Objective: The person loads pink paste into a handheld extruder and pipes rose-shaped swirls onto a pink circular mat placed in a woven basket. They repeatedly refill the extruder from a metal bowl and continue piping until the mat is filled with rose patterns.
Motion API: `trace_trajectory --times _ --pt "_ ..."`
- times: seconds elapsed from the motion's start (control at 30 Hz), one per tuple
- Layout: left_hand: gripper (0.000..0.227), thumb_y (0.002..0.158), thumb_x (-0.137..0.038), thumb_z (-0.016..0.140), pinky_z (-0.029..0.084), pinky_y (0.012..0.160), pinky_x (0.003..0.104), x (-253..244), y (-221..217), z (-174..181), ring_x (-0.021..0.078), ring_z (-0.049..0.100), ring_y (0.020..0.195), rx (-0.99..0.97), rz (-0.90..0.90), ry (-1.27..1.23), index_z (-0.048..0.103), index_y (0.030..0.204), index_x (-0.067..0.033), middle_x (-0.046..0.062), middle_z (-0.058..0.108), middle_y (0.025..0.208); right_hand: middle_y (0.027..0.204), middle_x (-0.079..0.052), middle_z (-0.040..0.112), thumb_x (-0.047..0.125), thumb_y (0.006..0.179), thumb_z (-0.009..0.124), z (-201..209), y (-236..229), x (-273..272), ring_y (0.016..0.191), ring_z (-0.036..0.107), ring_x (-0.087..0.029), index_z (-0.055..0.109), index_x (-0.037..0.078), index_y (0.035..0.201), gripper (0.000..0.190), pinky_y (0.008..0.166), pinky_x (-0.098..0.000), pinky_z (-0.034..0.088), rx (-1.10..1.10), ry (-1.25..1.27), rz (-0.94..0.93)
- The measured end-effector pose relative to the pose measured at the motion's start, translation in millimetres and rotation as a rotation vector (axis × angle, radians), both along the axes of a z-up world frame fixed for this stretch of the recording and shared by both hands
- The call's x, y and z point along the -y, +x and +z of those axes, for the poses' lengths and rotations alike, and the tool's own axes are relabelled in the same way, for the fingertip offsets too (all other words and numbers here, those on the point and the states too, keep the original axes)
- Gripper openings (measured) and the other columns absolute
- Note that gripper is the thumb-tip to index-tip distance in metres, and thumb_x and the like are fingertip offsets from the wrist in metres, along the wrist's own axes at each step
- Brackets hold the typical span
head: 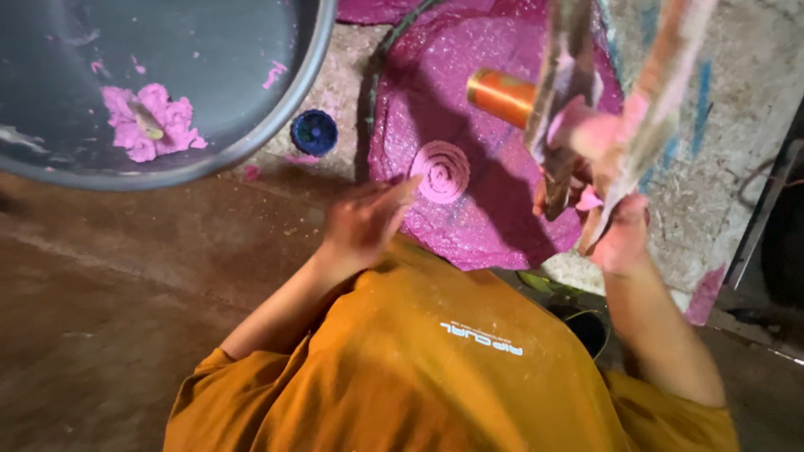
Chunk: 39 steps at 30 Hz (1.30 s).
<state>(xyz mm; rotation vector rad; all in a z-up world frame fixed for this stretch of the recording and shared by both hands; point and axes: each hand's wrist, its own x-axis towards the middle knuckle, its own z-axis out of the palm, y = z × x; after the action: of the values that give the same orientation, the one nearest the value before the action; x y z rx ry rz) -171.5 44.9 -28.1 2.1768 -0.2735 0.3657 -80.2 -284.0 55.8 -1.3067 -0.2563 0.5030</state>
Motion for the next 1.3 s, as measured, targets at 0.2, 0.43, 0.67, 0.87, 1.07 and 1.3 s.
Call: trace_trajectory --times 0.2,0.43,0.67,0.87,1.07,1.3 --pt "0.042 0.093 -0.016 0.071 0.052 0.079 0.04 28 7 -4 0.0248 0.064 0.087 0.001 -0.071 0.016 0.063 0.134 -0.0117 0.005 0.069 0.095 0.119 -0.014 0.065 0.088 0.073 0.066 -31 -33 14 0.102 0.066 -0.03 0.055 -0.002 0.134 0.109 0.085 -0.0473 0.055 -0.085 0.057 -0.134" --pt "0.041 0.087 -0.015 0.074 0.045 0.092 0.046 43 18 -13 0.0343 0.055 0.103 -0.069 -0.073 0.067 0.059 0.125 -0.0111 0.011 0.06 0.11 0.111 -0.015 0.064 0.091 0.076 0.059 -49 -55 36 0.098 0.063 -0.029 0.056 -0.003 0.135 0.112 0.086 -0.0434 0.053 -0.034 0.019 -0.237" --pt "0.027 0.079 -0.019 0.078 0.043 0.09 0.047 34 20 -14 0.0291 0.055 0.104 0.036 -0.031 0.06 0.067 0.103 -0.0221 0.004 0.059 0.105 0.109 -0.013 0.061 0.091 0.081 0.058 -54 -71 51 0.095 0.061 -0.029 0.053 -0.003 0.128 0.105 0.085 -0.0439 0.051 -0.005 0.054 -0.299" --pt "0.036 0.083 -0.015 0.07 0.042 0.09 0.048 10 28 -6 0.0295 0.054 0.11 0.088 0.01 0.314 0.076 0.117 -0.0243 0.004 0.062 0.12 0.123 -0.013 0.062 0.092 0.078 0.057 -57 -67 56 0.099 0.063 -0.031 0.051 -0.001 0.134 0.108 0.086 -0.0466 0.054 0.008 0.046 -0.351" --pt "0.028 0.088 -0.015 0.069 0.042 0.1 0.047 3 30 -7 0.0299 0.054 0.123 0.031 0.021 0.256 0.075 0.115 -0.0238 0.003 0.063 0.129 0.128 -0.012 0.061 0.091 0.073 0.058 -50 -63 52 0.104 0.063 -0.032 0.049 0.003 0.142 0.112 0.087 -0.0489 0.054 0.0 0.019 -0.382" --pt "0.056 0.096 -0.008 0.064 0.039 0.113 0.047 -5 106 -77 0.0339 0.052 0.127 -0.287 0.174 -0.978 0.046 0.148 0.0025 0.02 0.056 0.138 0.113 -0.015 0.065 0.095 0.072 0.053 -50 -48 50 0.099 0.064 -0.029 0.055 -0.005 0.136 0.119 0.087 -0.0434 0.053 -0.051 0.058 -0.231"
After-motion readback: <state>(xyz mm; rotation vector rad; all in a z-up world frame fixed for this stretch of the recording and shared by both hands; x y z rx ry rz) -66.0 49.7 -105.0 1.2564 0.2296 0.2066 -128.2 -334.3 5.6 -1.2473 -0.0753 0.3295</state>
